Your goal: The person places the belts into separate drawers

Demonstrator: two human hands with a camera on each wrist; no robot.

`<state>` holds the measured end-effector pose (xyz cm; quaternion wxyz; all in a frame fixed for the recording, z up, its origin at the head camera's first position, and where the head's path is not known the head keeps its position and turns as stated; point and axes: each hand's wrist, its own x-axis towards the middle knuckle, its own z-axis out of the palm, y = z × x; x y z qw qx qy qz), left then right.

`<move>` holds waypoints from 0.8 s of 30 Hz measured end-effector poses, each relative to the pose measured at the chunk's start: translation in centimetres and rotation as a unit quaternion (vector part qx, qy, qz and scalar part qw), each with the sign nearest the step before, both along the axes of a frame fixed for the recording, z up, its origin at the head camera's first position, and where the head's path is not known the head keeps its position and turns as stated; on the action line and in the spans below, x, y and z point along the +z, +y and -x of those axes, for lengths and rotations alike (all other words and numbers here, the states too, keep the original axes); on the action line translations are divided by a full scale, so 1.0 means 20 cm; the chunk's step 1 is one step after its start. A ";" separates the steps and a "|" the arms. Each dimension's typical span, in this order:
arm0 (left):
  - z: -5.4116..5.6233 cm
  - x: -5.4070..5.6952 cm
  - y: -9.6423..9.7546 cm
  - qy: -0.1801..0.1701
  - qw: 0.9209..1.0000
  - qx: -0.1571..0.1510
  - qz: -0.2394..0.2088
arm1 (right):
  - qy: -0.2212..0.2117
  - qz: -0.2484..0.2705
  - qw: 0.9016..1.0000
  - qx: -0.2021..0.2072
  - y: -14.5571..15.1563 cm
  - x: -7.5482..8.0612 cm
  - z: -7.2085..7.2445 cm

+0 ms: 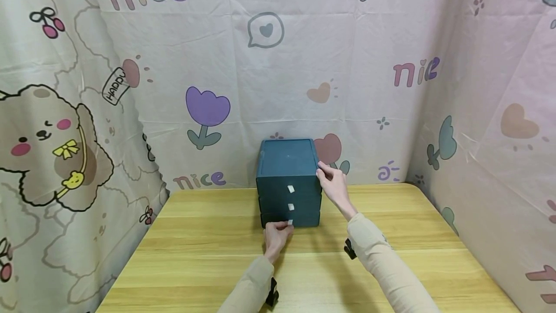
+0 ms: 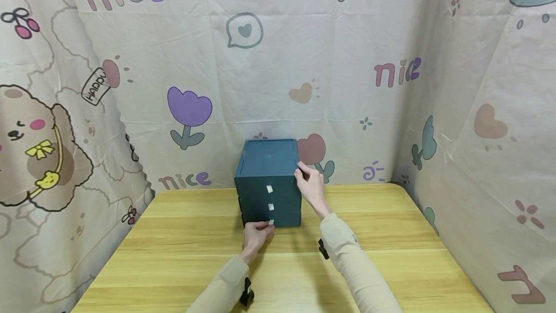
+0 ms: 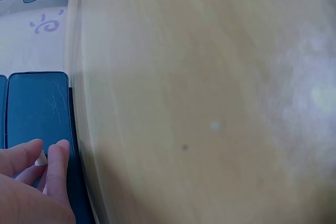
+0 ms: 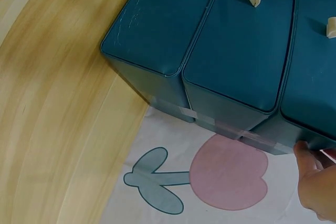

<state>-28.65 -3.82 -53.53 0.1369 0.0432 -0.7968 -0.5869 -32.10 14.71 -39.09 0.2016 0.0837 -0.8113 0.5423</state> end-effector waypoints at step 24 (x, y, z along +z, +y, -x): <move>-0.02 0.10 -0.24 0.003 0.999 -0.013 -0.050 | -0.008 0.041 0.999 0.028 0.11 -0.12 0.00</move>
